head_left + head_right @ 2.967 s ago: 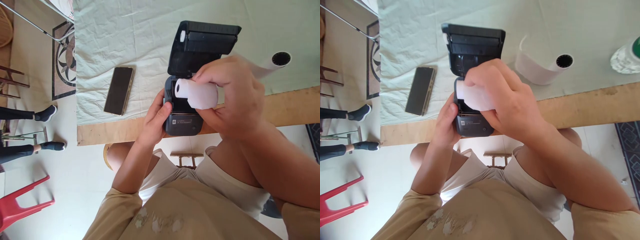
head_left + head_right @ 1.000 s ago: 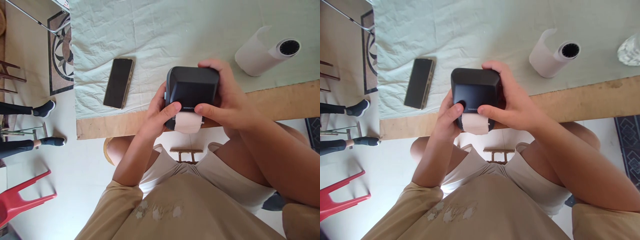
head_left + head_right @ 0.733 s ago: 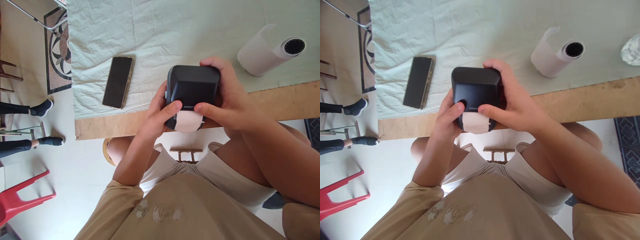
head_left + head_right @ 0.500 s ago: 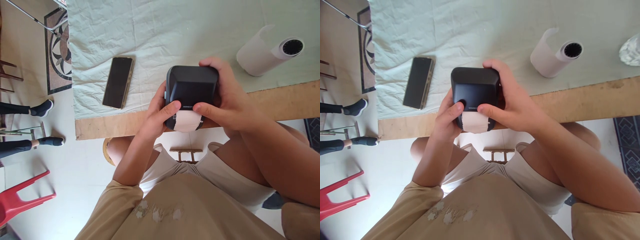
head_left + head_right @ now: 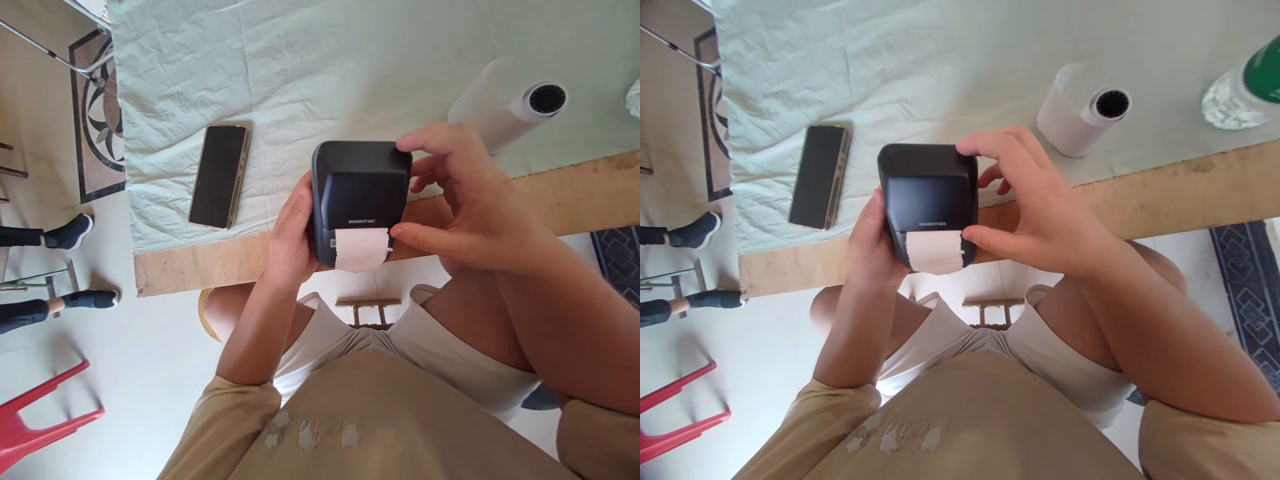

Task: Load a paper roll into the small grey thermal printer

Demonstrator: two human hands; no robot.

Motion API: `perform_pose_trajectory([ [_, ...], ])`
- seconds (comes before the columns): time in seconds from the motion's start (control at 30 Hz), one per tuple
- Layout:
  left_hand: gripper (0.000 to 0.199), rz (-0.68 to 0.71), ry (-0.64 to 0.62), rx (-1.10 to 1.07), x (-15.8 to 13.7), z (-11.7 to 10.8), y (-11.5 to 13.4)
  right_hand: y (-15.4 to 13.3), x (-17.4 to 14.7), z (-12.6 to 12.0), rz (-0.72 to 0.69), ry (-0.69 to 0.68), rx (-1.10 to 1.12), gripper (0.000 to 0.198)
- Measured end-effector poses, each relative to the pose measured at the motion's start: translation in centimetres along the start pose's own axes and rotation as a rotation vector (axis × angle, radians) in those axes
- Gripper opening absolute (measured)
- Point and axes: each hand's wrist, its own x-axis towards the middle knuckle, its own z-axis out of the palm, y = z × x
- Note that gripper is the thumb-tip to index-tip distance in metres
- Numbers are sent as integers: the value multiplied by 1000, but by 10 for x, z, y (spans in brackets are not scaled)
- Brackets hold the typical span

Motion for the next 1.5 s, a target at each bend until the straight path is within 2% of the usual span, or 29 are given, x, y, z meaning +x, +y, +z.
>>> perform_pose_trajectory([
  [0.2, 58, 59, 95, 49, -3, -3, 1, -2, 1, -4, 22, 25, -37, 73],
  [0.37, 50, -6, 112, 39, -3, -3, 4, -10, 6, -17, -10, -109, 47, 85],
  [0.43, 52, 5, 116, 12, -1, -2, 2, -15, 8, -18, -31, -85, 61, 82],
  [0.5, 58, 20, 73, -26, 2, -1, 0, -19, 9, -16, -57, -18, 43, 75],
  [0.57, 63, 29, -44, -52, 5, -1, 0, -23, 11, -10, -90, 66, 47, 68],
  [0.67, 50, 38, -191, -34, 6, -3, 3, -27, 15, 2, -95, 315, 88, 41],
  [0.77, 45, 55, -202, -15, 5, -5, 6, -28, 20, 11, -54, 581, 121, 6],
  [0.8, 45, 69, -209, -9, 5, -5, 6, -29, 22, 11, -62, 607, 110, 7],
  [0.87, 50, 92, -231, 14, 6, -6, 4, -29, 24, 10, -63, 521, -8, 17],
  [0.97, 63, 131, -288, 62, 9, -10, 0, -31, 24, 2, -20, 193, -374, 7],
  [1.03, 68, 177, -326, 102, 11, -13, -1, -32, 25, -3, 44, -28, -532, 24],
  [1.1, 65, 209, -352, 145, 12, -15, -1, -34, 28, -7, 119, -164, -519, 42],
  [1.2, 57, 213, -350, 159, 9, -14, 2, -41, 33, -14, 247, -215, -257, 45],
  [1.27, 52, 209, -292, 127, 6, -10, 4, -48, 34, -20, 324, -136, 18, 41],
  [1.37, 42, 147, -167, 56, 3, -1, 7, -51, 33, -28, 428, 252, 374, 43],
  [1.43, 40, 83, -106, 13, 2, 5, 10, -44, 32, -30, 528, 456, 465, 48],
  [1.5, 40, 42, -69, -5, 2, 8, 13, -31, 29, -27, 557, 519, 447, 54],
])
